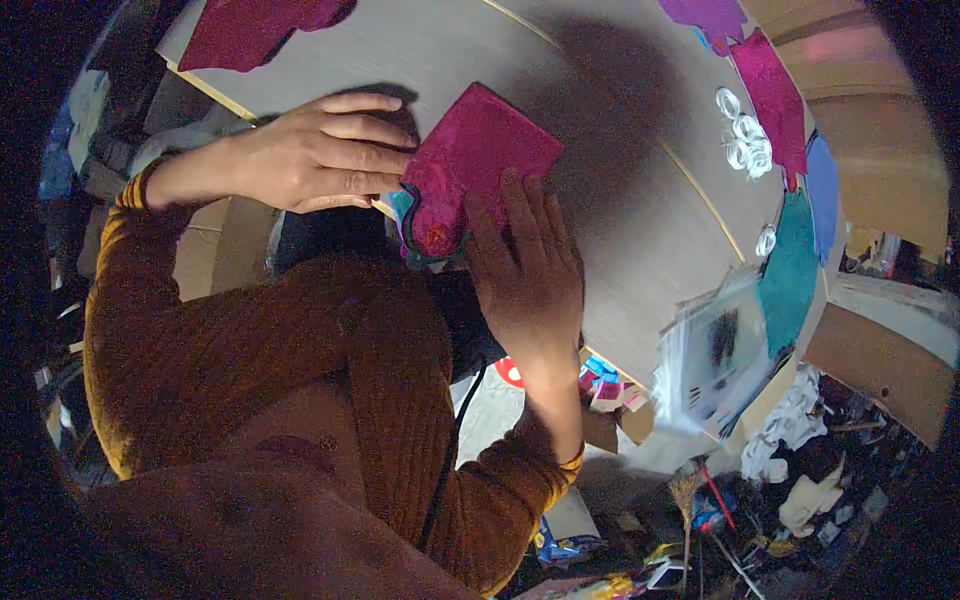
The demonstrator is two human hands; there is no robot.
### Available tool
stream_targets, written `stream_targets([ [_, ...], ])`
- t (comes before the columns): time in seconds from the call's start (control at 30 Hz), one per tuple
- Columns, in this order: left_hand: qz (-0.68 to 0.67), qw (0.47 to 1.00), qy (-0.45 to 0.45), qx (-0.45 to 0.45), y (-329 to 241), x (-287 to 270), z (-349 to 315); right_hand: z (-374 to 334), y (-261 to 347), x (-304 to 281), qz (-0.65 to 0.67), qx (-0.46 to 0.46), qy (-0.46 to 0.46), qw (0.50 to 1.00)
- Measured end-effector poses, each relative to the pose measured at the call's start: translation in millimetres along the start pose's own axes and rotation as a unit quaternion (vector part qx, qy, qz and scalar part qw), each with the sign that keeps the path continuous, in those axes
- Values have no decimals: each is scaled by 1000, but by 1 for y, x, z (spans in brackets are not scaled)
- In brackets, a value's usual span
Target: Folding and placing stickers or paper products into small labeled plastic sleeves.
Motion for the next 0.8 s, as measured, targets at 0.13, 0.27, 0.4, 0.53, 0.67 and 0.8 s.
stream_targets([
  [0.13, -42, 999, -23, -11, -2, 4, 3, -1, -1, 1, 4, -10, -10, 1000],
  [0.27, -62, 996, -52, -48, 1, 4, -1, 0, -2, 2, 2, 5, 10, 1000],
  [0.4, -109, 987, -72, -98, 10, 6, -3, -1, 0, 1, -13, -26, -6, 1000],
  [0.53, -126, 976, -114, -138, 17, -3, 3, -1, 0, 2, -17, -30, -11, 999],
  [0.67, -83, 990, -78, -80, 10, -3, 10, -2, -1, 1, -14, -25, -9, 1000],
  [0.8, -108, 992, -35, -63, 10, 3, 5, -2, -1, 2, -9, -28, -19, 999],
])
Point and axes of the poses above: each hand's wrist, its own z-axis towards the middle knuckle, its own x-axis out of the palm, y = z × x, the point moved 8 cm from there along z, towards the middle knuckle, and after that the axes turned 1 degree about y, right-handed, at the moved point
